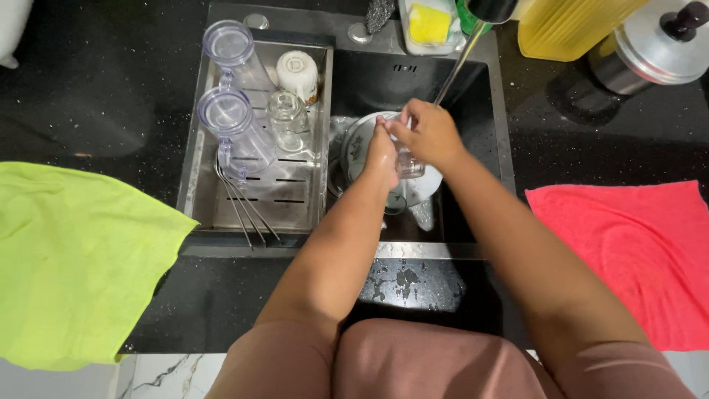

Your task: Washing glasses and plates in a kitchen sink using a sponge and dish soap.

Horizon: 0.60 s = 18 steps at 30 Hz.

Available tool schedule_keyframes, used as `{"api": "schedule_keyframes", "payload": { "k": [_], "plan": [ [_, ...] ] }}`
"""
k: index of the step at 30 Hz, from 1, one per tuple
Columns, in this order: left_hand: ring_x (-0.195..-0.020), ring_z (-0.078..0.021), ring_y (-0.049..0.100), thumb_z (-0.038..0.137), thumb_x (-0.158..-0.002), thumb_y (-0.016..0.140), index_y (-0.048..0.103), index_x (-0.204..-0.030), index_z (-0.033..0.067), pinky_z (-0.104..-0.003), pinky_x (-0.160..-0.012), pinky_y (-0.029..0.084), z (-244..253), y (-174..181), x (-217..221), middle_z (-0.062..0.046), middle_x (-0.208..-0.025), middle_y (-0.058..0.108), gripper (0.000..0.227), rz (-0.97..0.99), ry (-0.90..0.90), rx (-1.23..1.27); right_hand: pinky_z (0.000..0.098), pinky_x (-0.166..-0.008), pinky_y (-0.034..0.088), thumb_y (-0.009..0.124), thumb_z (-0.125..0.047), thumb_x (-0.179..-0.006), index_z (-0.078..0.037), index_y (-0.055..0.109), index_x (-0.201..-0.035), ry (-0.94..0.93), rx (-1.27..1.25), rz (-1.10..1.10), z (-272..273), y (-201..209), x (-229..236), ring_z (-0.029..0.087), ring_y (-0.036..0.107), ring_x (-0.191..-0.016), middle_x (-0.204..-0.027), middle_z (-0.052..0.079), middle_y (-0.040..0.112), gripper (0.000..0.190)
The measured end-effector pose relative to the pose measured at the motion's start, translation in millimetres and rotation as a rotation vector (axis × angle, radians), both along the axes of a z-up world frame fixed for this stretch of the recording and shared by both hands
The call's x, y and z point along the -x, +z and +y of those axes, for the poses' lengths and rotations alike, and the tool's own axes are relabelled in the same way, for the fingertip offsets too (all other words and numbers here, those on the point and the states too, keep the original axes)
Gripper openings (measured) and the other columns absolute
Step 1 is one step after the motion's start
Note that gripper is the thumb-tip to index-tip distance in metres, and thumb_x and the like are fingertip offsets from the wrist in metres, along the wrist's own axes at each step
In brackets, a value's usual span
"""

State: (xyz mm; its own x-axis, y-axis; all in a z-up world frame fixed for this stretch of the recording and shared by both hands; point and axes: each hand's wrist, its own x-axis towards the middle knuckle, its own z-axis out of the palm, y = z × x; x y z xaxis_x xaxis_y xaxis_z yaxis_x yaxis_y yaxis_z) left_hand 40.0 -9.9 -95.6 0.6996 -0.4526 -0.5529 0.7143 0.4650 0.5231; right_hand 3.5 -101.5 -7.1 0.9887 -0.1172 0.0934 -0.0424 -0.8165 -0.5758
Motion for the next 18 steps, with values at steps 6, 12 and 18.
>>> {"api": "schedule_keyframes", "payload": {
  "k": [6,12,18],
  "plan": [
    [-0.102,-0.0306,0.068,0.057,-0.102,0.031,0.056,-0.127,0.0144,-0.054,-0.083,0.057,-4.2,-14.1,-7.3,-0.013,-0.119,0.066,0.055,0.048,-0.046,0.114,0.0471,-0.084,0.046,0.078,-0.044,-0.091,-0.011,0.068,-0.091,0.167,0.191,0.045,-17.1,42.2,-1.6,0.025,0.067,-0.074,-0.078,0.004,0.069,0.034],
    [-0.100,-0.0302,0.067,0.053,-0.099,0.047,0.056,-0.124,0.0182,-0.049,-0.077,0.061,-3.5,-3.4,-3.7,-0.010,-0.116,0.064,0.044,0.224,-0.016,0.189,0.0492,-0.101,0.035,0.075,-0.037,-0.091,-0.017,0.071,-0.097,0.376,0.422,0.004,-30.1,48.7,11.9,0.021,0.070,-0.088,-0.087,0.000,0.076,0.022],
    [-0.069,-0.0251,0.065,0.047,-0.094,0.058,0.063,-0.112,0.0170,-0.037,-0.056,0.058,-11.9,-30.2,-11.1,-0.008,-0.094,0.070,0.035,0.092,0.042,0.168,0.0670,-0.101,0.030,0.077,-0.032,-0.073,-0.031,0.075,-0.111,0.498,0.679,0.298,-27.4,9.9,9.0,0.030,0.067,-0.103,-0.099,0.006,0.075,0.038]
  ]
}}
